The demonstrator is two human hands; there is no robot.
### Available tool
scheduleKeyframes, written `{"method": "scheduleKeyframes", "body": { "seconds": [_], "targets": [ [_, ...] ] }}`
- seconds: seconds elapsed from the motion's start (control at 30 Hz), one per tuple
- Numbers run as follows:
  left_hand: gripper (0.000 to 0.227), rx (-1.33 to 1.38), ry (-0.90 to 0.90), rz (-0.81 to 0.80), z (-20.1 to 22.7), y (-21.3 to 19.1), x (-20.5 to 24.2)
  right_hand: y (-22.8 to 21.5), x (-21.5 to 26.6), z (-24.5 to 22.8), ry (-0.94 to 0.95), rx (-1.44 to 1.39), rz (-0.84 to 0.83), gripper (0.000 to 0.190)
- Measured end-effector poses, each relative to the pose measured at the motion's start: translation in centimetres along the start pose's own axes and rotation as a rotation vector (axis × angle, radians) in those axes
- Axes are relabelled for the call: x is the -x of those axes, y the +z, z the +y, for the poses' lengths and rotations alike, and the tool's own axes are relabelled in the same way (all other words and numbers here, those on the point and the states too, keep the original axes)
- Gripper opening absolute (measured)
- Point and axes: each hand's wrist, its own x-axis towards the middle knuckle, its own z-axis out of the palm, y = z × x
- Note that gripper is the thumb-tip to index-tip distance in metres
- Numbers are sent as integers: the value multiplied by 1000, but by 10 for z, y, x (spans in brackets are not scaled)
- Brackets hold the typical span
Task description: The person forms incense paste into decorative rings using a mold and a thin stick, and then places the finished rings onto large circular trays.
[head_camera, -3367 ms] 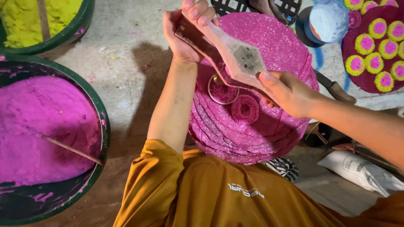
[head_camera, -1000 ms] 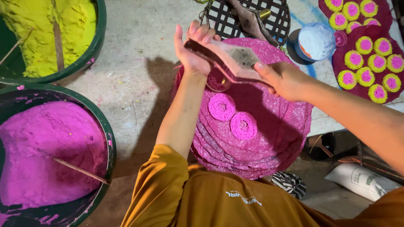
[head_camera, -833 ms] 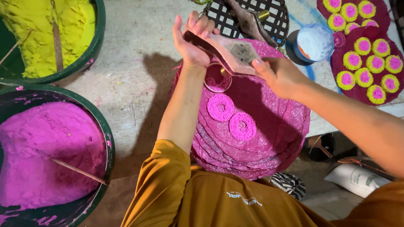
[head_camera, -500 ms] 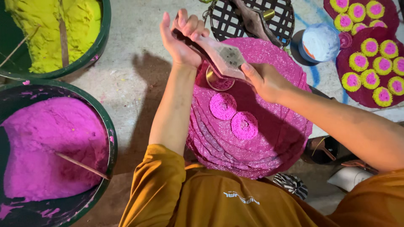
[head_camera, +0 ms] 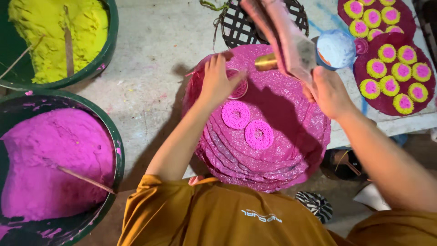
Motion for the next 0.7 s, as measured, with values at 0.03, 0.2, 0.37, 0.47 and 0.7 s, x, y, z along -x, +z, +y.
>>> {"method": "scheduleKeyframes", "body": {
  "seconds": [0.03,0.2,0.37,0.47,0.7],
  "targets": [
    [78,-69,-11,-16,5,-1,14,3,9,4,-18,22,35,81],
    [105,-324,-97,-133,28,-2,36,21,44,14,-112,-272,113,80],
    [104,-239,-96,-105,25,-1,35,14,74,36,-123,-397,182,79],
    [107,-251,-75,-91,28,-3,30,2,90,50,-105,-449,196,78],
    [125,-258,80,-283,98,-8,-49,-20,109,34,-195,-453,212,71]
  ]
}}
